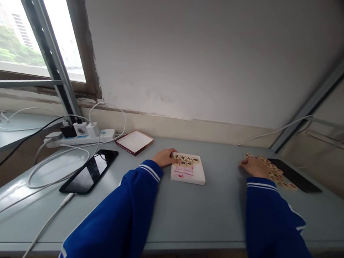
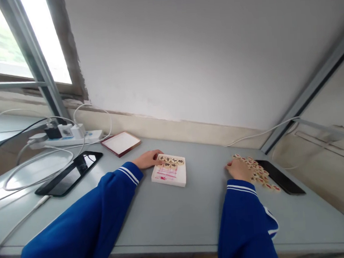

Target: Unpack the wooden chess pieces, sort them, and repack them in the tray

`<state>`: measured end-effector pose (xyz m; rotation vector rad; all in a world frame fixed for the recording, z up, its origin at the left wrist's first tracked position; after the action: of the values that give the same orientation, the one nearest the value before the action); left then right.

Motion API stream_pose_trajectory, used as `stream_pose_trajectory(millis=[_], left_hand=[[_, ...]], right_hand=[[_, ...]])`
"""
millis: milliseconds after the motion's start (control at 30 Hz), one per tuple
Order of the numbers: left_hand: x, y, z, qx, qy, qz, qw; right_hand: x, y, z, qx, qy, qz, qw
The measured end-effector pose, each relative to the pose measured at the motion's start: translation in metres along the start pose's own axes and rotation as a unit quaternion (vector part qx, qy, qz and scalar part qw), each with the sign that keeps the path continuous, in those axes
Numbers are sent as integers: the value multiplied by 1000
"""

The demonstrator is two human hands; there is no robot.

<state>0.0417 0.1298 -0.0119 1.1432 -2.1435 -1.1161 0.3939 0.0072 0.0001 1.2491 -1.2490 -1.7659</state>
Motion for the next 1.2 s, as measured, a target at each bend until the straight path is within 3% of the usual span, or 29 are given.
stream_pose_trajectory(millis=[100,200,367,500,667,867,1200], left_hand=[[-1,-1,1,-9,10,-10,1000],[-1,-2,3,-15,14,-15,1000],[0,-2,2,-25,9,-37,999],[3,-1,0,-48,11,-62,997],[6,1,-3,-64,8,-84,994],[7,0,-4,-61,11,-82,995],[7,0,-3,-64,12,-81,995]], right_hand=[[-2,-6,11,-40,-1,32,999],[-3,5,45,-120,51,6,991],[12,37,140,-315,246,-30,916],[29,31,186,-334,325,23,884],[37,15,196,-261,342,76,899],[43,24,202,-172,359,47,916],[48,22,205,-135,396,46,907]])
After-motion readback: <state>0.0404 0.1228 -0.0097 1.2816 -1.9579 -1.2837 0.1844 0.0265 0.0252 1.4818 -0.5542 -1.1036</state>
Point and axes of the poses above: each hand's wrist, its own x-axis away from the middle knuckle, its own y-axis out of the back of the hand, z = x × y, the point moved 7 cm from there along -x, towards the middle knuckle, and after that the axes turned 13 degrees about y, right-handed, at the moved point
